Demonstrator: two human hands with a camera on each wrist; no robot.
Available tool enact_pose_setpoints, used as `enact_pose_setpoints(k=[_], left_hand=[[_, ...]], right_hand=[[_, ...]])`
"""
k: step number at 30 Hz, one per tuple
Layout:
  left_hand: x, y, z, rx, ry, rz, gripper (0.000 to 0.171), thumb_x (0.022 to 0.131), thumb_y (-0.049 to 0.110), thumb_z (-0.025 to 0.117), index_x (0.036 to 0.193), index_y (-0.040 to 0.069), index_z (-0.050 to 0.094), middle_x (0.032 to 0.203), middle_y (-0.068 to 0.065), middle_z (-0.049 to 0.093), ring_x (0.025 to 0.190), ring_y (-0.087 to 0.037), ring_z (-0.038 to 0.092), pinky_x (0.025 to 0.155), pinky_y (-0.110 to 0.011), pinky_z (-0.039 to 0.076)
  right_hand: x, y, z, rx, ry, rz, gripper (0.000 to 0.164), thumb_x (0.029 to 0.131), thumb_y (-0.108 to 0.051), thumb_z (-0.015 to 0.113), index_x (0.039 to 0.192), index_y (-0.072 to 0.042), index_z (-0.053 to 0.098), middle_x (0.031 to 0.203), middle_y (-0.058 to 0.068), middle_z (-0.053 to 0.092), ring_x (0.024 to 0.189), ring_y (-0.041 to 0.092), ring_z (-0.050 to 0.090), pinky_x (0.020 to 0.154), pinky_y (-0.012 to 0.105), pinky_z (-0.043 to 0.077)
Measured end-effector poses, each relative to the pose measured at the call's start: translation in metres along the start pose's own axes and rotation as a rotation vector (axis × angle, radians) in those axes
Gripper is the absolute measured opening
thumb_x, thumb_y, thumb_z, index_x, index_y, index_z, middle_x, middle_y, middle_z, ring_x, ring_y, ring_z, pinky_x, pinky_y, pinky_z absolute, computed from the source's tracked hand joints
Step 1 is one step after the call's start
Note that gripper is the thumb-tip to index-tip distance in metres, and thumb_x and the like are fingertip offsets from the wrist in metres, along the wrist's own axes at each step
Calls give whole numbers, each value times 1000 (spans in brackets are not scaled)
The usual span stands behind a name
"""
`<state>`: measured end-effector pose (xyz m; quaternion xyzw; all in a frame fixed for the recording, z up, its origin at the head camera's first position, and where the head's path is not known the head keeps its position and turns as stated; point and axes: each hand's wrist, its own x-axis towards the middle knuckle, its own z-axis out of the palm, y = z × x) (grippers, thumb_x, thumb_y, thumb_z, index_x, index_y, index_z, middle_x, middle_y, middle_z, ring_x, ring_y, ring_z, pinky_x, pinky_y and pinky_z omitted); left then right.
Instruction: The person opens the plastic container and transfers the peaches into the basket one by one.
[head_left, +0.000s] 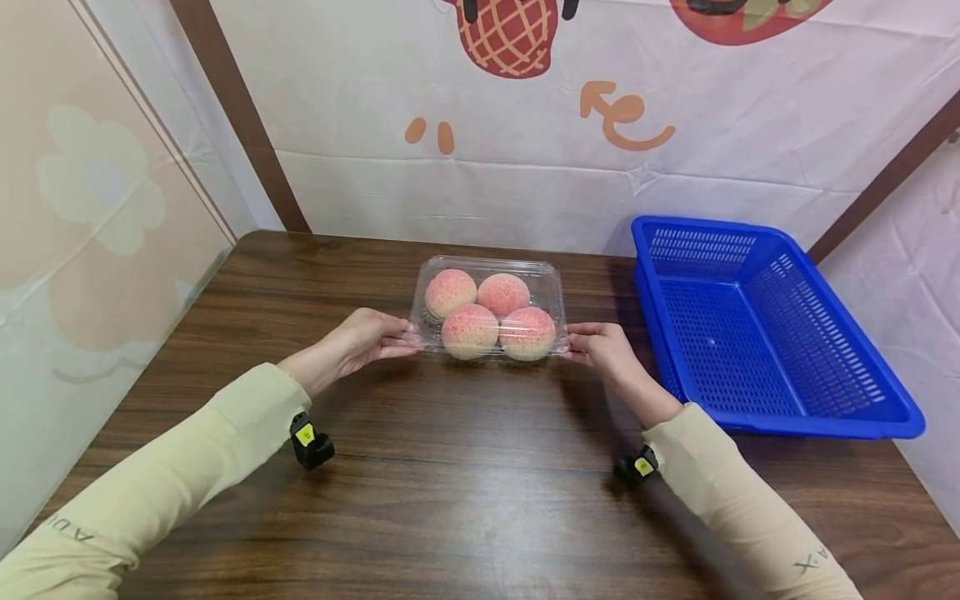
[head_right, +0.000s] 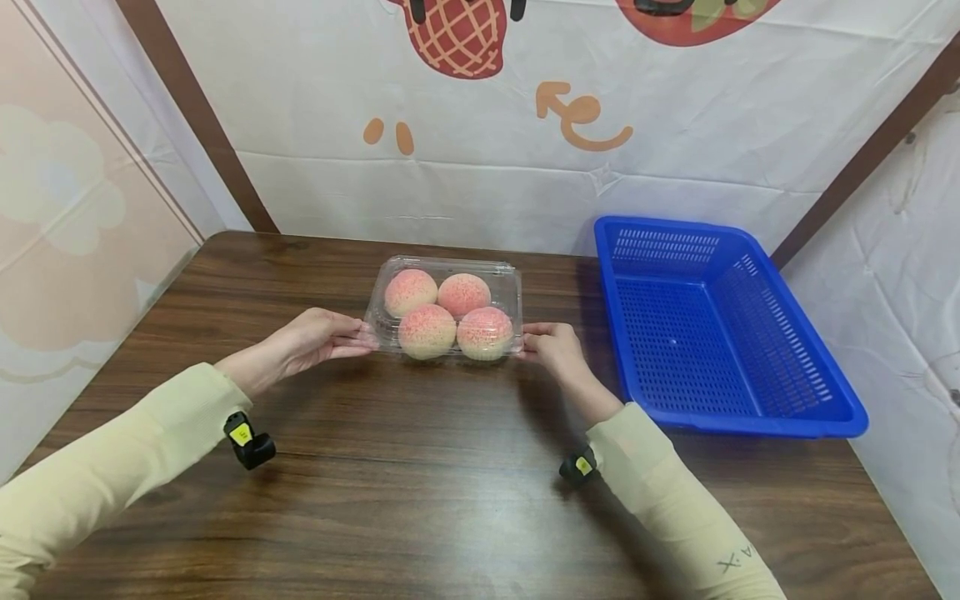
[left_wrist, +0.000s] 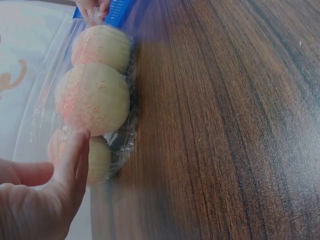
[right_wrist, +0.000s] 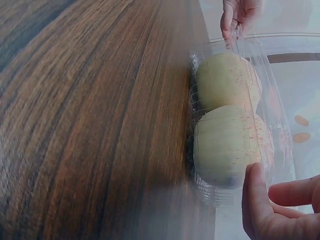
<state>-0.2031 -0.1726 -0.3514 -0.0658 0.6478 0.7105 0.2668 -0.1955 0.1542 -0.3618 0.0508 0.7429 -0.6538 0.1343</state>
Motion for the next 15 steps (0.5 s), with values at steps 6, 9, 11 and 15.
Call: enact_pose_setpoints(k=[6, 9, 11, 15], left_hand=[[0, 0, 1, 45, 9, 10, 40, 96, 5, 41, 125, -21, 34, 80, -8, 64, 76, -13, 65, 80, -26, 51], [0, 0, 1, 83, 23, 22, 39, 95, 3, 43, 124, -22, 36, 78, -7, 65, 74, -12, 65, 81, -27, 51], [0, 0, 2, 105, 34, 30, 38, 94, 1, 43, 123, -23, 37, 77, -6, 65, 74, -11, 65, 81, -27, 50], [0, 0, 4, 152, 52, 49, 38, 94, 1, 44, 123, -22, 38, 78, -6, 65, 74, -9, 64, 85, -29, 49]], right_hand=[[0, 1, -1, 17, -12, 19, 36, 91, 7, 42, 125, 17, 41, 110, 25, 52, 75, 6, 58, 79, 25, 52], [-1, 2, -1, 39, -27, 16, 37, 90, 9, 41, 126, 18, 39, 116, 28, 49, 77, 6, 58, 78, 23, 52], [-1, 4, -1, 64, -35, 17, 38, 89, 10, 41, 126, 19, 38, 117, 29, 47, 77, 6, 58, 77, 21, 52], [-1, 5, -2, 116, -55, 14, 38, 89, 12, 40, 126, 21, 36, 115, 29, 47, 78, 7, 58, 77, 20, 52]])
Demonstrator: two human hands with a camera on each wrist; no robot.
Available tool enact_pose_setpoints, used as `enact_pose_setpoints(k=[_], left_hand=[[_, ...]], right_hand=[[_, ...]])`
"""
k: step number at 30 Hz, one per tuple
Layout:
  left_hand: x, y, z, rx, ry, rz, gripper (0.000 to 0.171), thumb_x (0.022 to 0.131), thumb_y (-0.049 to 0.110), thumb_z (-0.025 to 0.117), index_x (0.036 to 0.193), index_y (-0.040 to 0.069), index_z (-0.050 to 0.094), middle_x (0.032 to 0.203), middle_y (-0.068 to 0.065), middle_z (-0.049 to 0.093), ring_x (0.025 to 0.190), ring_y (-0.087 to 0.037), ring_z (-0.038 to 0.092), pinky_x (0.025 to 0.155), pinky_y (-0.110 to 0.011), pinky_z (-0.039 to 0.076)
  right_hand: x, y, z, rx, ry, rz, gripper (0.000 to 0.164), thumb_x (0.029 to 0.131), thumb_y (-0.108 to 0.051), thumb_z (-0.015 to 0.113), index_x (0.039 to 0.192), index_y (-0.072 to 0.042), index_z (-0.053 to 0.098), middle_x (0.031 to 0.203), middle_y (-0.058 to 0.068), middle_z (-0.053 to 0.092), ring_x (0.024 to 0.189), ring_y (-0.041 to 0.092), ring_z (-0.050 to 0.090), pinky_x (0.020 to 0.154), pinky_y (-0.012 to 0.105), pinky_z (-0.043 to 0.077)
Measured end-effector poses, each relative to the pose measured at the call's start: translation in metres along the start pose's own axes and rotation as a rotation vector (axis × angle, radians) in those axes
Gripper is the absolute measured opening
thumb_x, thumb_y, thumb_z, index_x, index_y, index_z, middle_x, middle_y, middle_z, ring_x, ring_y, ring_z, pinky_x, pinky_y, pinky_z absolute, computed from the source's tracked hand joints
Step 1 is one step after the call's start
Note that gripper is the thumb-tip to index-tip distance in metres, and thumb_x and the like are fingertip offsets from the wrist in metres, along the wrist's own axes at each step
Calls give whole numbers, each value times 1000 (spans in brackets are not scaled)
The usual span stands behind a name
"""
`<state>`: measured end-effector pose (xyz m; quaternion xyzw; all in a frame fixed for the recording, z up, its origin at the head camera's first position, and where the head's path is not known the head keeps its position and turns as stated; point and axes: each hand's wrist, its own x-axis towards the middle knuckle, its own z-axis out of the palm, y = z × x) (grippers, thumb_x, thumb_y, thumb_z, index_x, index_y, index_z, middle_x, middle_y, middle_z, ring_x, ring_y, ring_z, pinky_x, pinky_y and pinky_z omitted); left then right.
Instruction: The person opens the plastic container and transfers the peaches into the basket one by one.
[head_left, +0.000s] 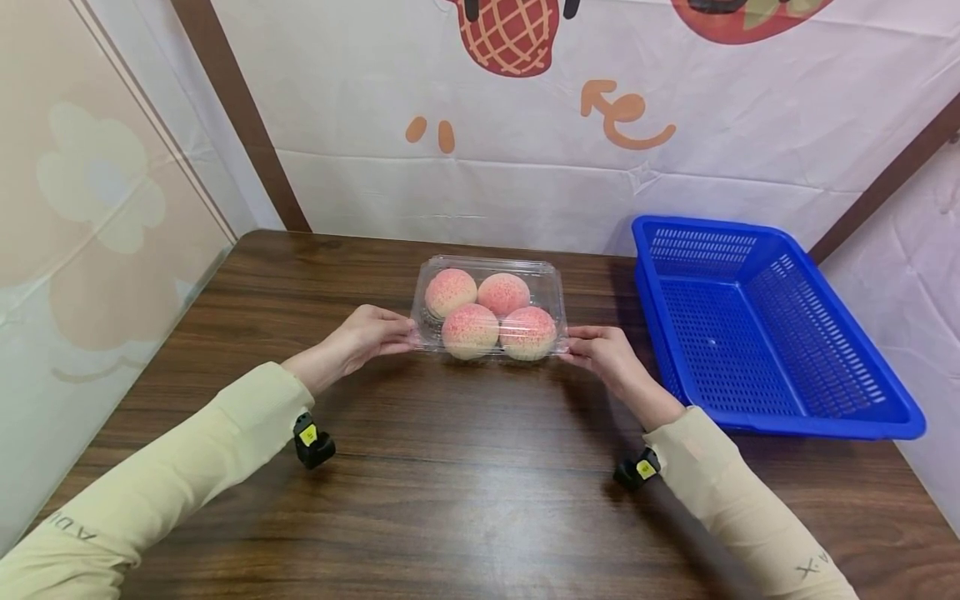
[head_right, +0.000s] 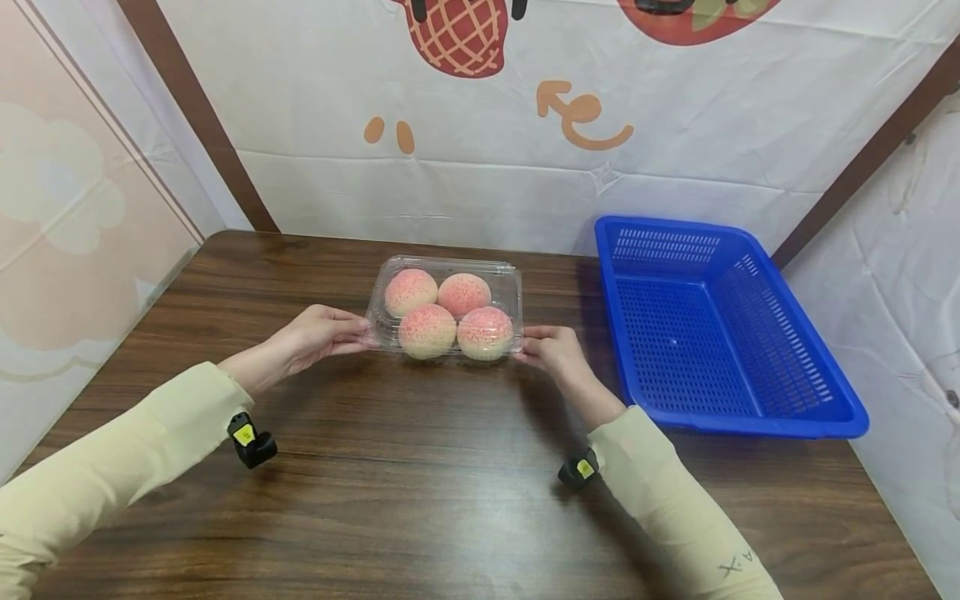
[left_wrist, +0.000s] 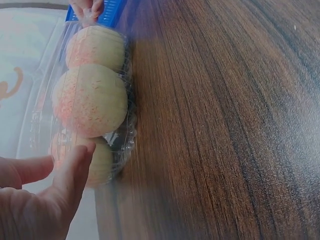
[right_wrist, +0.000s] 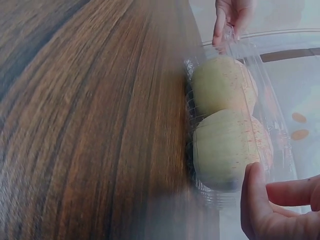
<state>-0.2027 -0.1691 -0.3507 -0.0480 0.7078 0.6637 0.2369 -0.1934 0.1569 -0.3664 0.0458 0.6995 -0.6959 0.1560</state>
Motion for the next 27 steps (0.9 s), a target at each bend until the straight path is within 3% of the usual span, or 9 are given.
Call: enact_pose_setpoints(k=[9, 20, 27], left_hand=[[-1, 2, 2, 59, 30, 21, 38, 94, 3, 44, 124, -20, 39, 87, -7, 61, 75, -6, 62, 85, -28, 49], [0, 2, 1, 74, 46, 19, 37, 94, 3, 44, 124, -19, 40, 88, -6, 61, 74, -5, 62, 81, -23, 50], [0, 2, 2, 68, 53, 18, 37, 94, 2, 44, 124, -20, 40, 81, -2, 62, 73, -5, 62, 81, -24, 51]], right_hand=[[-4, -1, -2, 75, -38, 15, 40, 88, 14, 38, 127, 22, 32, 98, 17, 55, 78, 8, 60, 79, 21, 51], [-6, 1, -4, 151, -89, 12, 43, 87, 17, 37, 129, 23, 28, 95, 13, 57, 83, 10, 60, 82, 23, 50], [-8, 1, -5, 156, -113, 26, 44, 88, 16, 36, 131, 21, 26, 116, 27, 46, 89, 11, 59, 86, 24, 48]])
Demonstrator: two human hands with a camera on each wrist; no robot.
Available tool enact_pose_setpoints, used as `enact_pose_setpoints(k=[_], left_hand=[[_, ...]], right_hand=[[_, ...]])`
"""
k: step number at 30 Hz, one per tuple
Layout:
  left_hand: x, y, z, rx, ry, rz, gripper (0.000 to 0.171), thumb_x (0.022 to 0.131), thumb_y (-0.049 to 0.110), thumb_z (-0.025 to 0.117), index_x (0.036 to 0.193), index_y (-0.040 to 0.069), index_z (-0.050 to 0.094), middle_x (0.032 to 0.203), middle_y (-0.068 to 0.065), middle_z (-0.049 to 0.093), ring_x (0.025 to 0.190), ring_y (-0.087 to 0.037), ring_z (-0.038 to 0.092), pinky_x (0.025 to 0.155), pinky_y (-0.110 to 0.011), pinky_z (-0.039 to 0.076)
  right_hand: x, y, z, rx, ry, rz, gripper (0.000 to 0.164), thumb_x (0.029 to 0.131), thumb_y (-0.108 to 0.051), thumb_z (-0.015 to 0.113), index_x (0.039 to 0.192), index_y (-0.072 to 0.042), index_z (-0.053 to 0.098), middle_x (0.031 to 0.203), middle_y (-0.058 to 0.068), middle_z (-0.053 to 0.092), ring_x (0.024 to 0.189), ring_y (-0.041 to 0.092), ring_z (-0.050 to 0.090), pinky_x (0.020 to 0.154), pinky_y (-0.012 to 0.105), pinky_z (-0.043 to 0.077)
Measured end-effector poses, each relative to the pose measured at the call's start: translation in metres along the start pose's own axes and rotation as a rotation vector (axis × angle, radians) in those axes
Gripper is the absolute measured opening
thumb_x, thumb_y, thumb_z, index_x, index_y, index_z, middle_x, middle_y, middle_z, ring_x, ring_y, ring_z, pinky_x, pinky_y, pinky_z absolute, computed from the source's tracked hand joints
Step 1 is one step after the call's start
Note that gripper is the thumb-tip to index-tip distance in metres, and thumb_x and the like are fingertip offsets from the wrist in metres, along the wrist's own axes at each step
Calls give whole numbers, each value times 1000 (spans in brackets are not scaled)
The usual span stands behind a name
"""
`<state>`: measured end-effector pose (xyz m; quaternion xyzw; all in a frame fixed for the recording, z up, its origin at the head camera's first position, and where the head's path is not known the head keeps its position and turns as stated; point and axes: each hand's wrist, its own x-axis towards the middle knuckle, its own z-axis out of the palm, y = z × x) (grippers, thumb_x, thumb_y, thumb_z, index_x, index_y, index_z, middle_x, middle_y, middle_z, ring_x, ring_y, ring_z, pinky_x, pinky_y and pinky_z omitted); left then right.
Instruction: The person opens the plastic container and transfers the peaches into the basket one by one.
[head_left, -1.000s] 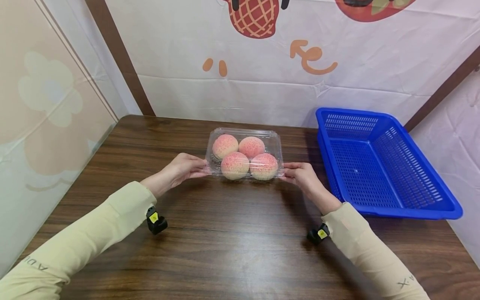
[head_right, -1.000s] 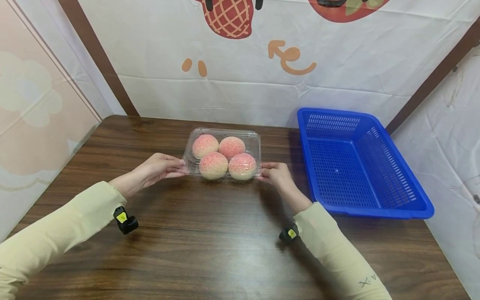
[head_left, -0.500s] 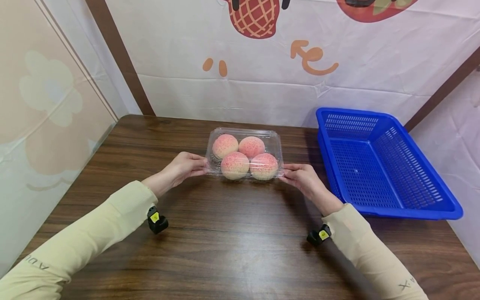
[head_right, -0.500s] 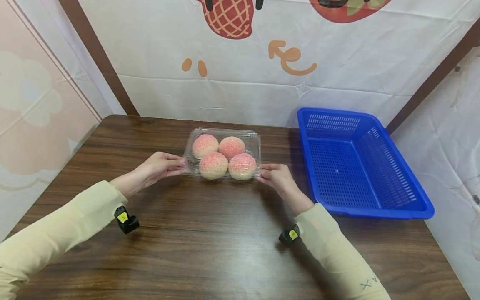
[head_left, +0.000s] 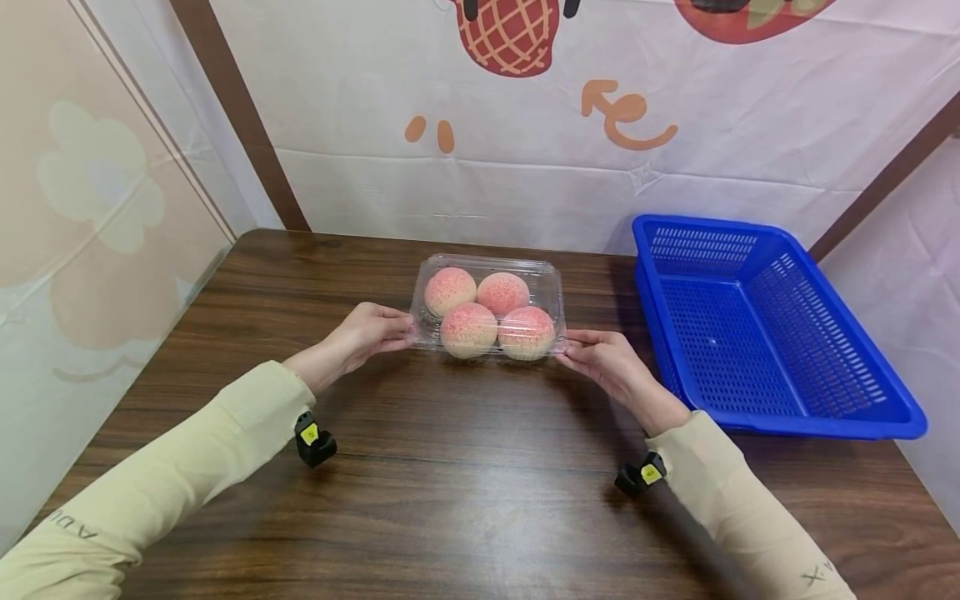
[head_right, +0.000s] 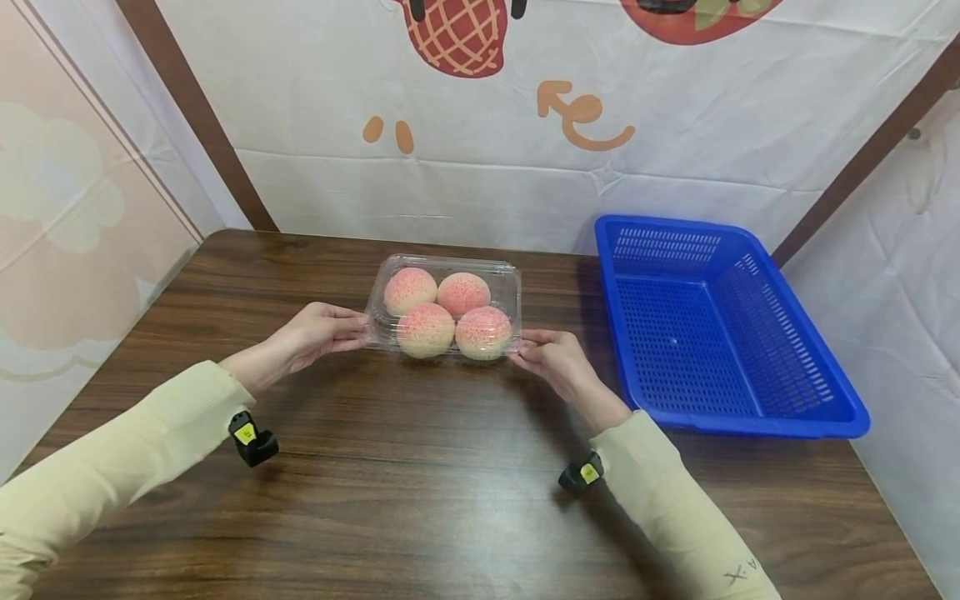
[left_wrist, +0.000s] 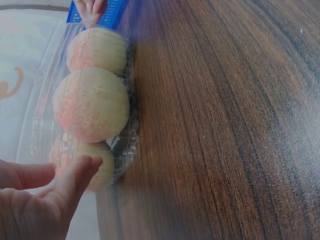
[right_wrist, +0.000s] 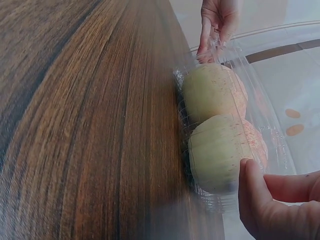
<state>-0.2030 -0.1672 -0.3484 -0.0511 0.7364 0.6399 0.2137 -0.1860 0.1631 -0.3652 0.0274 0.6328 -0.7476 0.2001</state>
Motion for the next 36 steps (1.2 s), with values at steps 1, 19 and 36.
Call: enact_pose_setpoints(k=[1, 19, 36], left_hand=[[0, 0, 0, 1, 0, 1, 37, 94, 2, 44, 124, -20, 40, 80, -2, 62, 73, -5, 62, 81, -24, 51], [-1, 0, 1, 1, -1, -5, 37, 95, 3, 44, 124, -19, 41, 91, -9, 62, 75, -6, 62, 82, -24, 50], [0, -3, 3, 17, 17, 30, 36, 93, 0, 45, 123, -20, 41, 108, -22, 57, 75, -4, 61, 81, -23, 50]], right_hand=[[0, 0, 0, 0, -4, 0, 45, 88, 16, 35, 131, 21, 25, 118, 28, 44, 89, 11, 59, 86, 24, 48], [1, 3, 0, 54, -7, 4, 45, 88, 16, 39, 131, 21, 26, 93, 11, 60, 84, 13, 62, 83, 27, 50], [4, 3, 2, 131, 42, 44, 48, 87, 17, 39, 132, 20, 24, 84, 7, 62, 79, 12, 62, 78, 24, 52]])
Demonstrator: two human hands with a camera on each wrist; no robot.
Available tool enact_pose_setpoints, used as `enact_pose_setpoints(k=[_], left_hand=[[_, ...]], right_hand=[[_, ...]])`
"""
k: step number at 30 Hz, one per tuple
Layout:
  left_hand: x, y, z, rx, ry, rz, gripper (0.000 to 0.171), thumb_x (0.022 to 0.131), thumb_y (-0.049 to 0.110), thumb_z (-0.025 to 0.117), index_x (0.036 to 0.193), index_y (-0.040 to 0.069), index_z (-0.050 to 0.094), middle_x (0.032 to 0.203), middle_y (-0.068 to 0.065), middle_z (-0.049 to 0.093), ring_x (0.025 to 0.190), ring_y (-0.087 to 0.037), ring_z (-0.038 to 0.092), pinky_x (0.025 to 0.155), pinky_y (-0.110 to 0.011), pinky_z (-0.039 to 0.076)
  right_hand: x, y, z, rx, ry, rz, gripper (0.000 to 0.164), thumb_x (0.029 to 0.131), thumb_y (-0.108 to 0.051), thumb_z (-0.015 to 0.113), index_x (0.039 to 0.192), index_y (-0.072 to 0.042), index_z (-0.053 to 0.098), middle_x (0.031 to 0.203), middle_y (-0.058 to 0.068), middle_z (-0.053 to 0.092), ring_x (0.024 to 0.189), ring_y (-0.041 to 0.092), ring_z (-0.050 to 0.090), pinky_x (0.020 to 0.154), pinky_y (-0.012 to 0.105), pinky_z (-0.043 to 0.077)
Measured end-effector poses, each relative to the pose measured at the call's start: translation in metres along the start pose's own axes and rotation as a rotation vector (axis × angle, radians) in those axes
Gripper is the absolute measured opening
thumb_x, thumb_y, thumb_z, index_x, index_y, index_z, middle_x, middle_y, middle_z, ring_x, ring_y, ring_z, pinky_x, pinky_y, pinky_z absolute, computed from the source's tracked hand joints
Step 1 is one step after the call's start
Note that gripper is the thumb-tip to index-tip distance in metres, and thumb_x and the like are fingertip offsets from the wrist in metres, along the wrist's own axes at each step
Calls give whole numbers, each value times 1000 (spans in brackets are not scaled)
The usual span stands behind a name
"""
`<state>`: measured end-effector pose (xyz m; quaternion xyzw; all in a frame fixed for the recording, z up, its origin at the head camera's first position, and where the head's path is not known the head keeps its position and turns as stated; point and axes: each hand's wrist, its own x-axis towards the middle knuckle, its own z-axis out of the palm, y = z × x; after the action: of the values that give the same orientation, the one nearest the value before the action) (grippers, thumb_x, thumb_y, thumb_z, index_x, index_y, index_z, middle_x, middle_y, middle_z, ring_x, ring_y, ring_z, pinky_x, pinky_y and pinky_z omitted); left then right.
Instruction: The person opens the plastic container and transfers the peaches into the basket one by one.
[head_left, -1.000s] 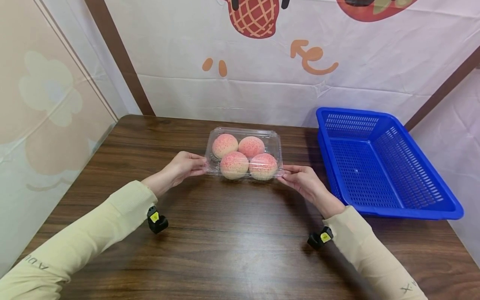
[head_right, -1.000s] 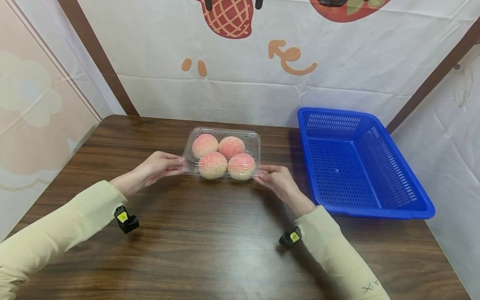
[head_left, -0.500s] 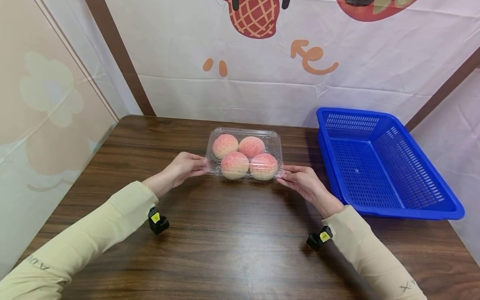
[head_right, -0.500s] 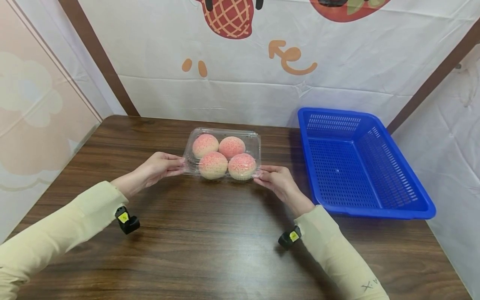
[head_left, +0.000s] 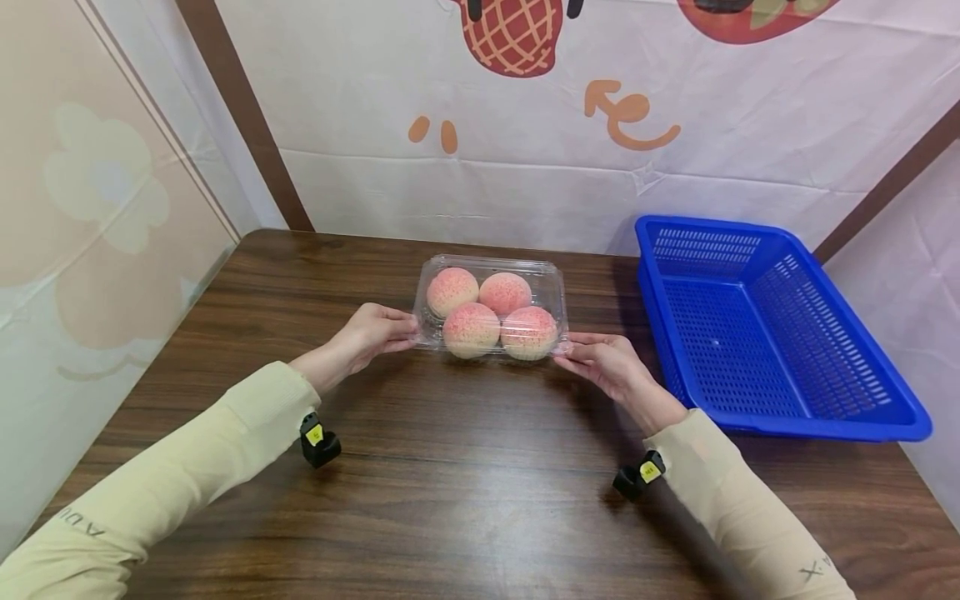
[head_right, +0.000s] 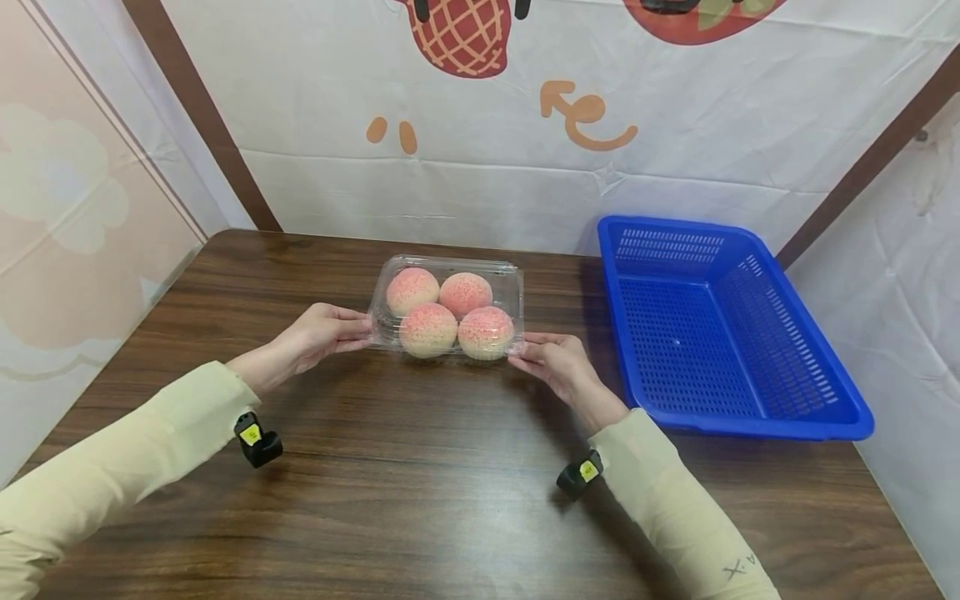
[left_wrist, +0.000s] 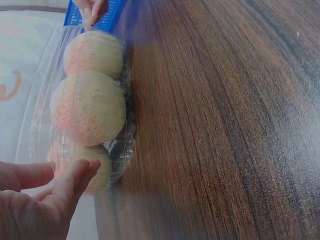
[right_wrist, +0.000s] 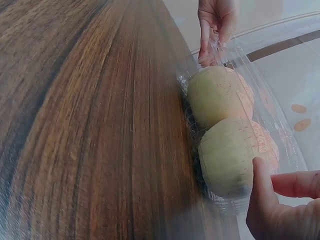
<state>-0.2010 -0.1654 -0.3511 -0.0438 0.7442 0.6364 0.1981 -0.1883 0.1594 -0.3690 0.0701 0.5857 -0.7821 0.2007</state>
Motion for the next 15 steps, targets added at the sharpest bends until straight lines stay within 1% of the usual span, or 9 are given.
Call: enact_pose_setpoints(k=[3, 8, 12, 15], left_hand=[[1, -1, 0, -3, -1, 3, 36, 93, 0, 45, 123, -20, 41, 114, -27, 54, 76, -5, 61, 81, -23, 50], [0, -1, 0, 1, -6, 0, 36, 94, 1, 44, 124, -20, 40, 123, -33, 47, 78, -5, 61, 82, -22, 49], [0, 0, 1, -5, -2, -10, 36, 94, 1, 44, 124, -20, 40, 123, -33, 47, 77, -5, 61, 82, -22, 49], [1, 0, 2, -16, -7, -9, 37, 93, 1, 45, 124, -20, 40, 119, -30, 50, 77, -6, 61, 83, -23, 50]], right_hand=[[1, 0, -1, 2, -7, 4, 49, 86, 17, 40, 132, 20, 24, 84, 7, 62, 79, 12, 63, 78, 24, 52], [1, 1, -1, 13, 7, 1, 49, 85, 18, 40, 131, 20, 26, 82, 7, 63, 78, 13, 63, 77, 24, 52], [2, 3, -1, 42, 22, -9, 46, 84, 19, 40, 129, 21, 29, 82, 8, 62, 77, 13, 63, 77, 25, 53], [3, 4, 0, 73, 40, -23, 39, 83, 20, 42, 122, 20, 37, 80, 9, 62, 75, 14, 62, 77, 27, 53]])
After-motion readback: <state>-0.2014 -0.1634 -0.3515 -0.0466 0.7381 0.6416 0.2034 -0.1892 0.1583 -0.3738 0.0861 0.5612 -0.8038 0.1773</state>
